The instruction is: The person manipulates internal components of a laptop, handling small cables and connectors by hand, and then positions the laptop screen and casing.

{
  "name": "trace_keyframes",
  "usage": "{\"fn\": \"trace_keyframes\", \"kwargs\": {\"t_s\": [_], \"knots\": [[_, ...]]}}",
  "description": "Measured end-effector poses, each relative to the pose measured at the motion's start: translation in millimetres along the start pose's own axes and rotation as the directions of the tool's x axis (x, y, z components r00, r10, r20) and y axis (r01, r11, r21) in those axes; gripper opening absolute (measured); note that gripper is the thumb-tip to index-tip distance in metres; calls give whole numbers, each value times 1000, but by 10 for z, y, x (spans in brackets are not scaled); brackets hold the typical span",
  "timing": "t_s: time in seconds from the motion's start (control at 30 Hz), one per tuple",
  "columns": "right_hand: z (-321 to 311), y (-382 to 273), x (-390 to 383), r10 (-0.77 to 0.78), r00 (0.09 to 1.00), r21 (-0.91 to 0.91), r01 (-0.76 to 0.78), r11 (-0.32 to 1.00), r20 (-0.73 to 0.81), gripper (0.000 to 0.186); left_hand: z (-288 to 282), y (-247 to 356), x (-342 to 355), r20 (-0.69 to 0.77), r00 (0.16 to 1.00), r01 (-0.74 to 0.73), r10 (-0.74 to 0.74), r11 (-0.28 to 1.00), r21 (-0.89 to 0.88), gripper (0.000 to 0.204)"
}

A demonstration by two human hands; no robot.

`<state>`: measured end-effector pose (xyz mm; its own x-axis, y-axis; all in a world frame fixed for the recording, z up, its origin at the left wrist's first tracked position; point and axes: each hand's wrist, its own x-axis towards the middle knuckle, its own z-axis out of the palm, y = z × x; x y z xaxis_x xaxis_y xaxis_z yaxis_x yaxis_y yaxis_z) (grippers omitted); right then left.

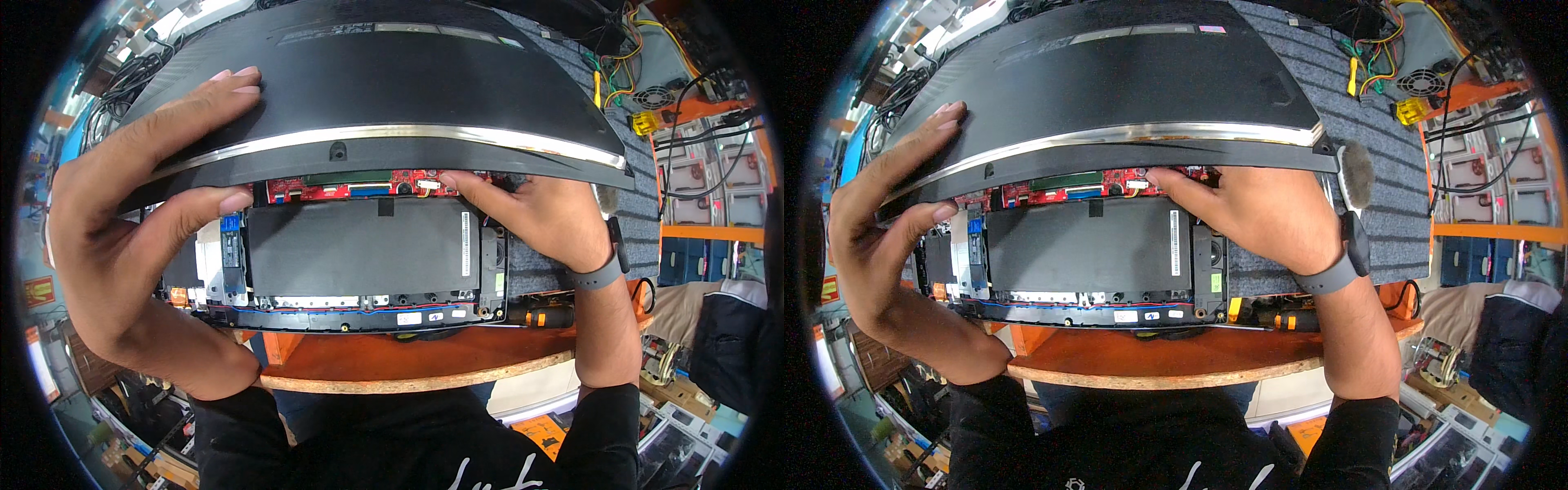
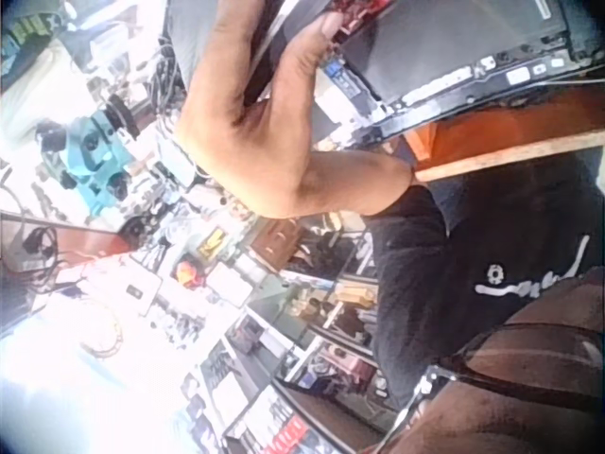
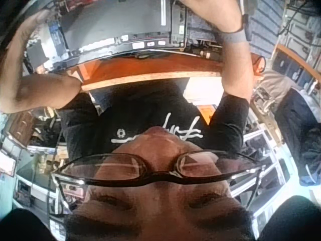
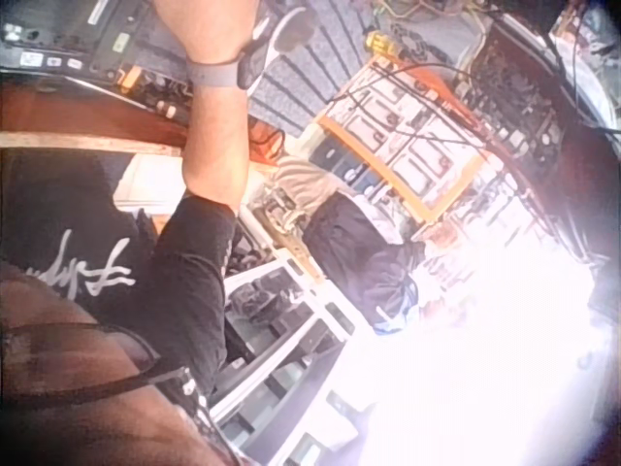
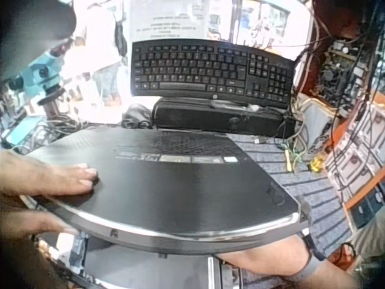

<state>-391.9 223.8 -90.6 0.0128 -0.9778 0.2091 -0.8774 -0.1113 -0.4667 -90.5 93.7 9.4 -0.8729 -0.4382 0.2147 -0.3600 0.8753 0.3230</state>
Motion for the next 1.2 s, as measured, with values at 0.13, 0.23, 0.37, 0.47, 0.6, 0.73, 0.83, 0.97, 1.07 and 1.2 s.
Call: {"fn": "trace_keyframes", "kwargs": {"t_s": [0.13, 0.23, 0.37, 0.47, 0.6, 0.73, 0.83, 0.97, 1.07, 1.2], "knots": [[7, -6, -4, -10, 1000, 6, 11, 1000, -18, 34, -5, -33, -12, 5, 1000, -17, 17, 1000, 7, 52], [7, 16, -3, -32, 999, 32, 34, 999, -42, 35, 3, -44, -8, -1, 1000, -24, 24, 1000, -14, 52], [0, 3, -11, -7, 1000, 45, 8, 999, -15, 35, 0, -67, -16, 2, 999, -37, 37, 999, -3, 52], [-42, -43, -13, 16, 1000, 22, -16, 1000, 13, 36, -3, -49, -4, -1, 999, -39, 39, 999, -6, 53], [-82, -74, -15, -3, 999, -25, 4, 1000, 46, 35, -2, -61, -7, 2, 999, -48, 48, 999, -10, 53], [-45, -32, -23, -49, 997, 63, 53, 997, -54, 33, 3, -52, -11, -2, 999, -42, 42, 999, -5, 53], [15, 101, -30, -97, 991, 141, 110, 984, -96, 29, 11, -53, -14, -2, 999, -37, 37, 999, -5, 53], [-38, 126, -35, -105, 985, 130, 123, 984, -135, 27, -20, -19, 17, 24, 999, -27, 27, 1000, 9, 52], [-201, 117, -83, -20, 993, 123, 35, 992, -120, 25, -15, 11, 3, 31, 999, 39, -39, 999, 17, 52], [-553, 137, -309, 20, 997, -70, -26, 997, -78, 13, -23, -2, -87, 70, 995, 62, -68, 994, 86, 52]]}}
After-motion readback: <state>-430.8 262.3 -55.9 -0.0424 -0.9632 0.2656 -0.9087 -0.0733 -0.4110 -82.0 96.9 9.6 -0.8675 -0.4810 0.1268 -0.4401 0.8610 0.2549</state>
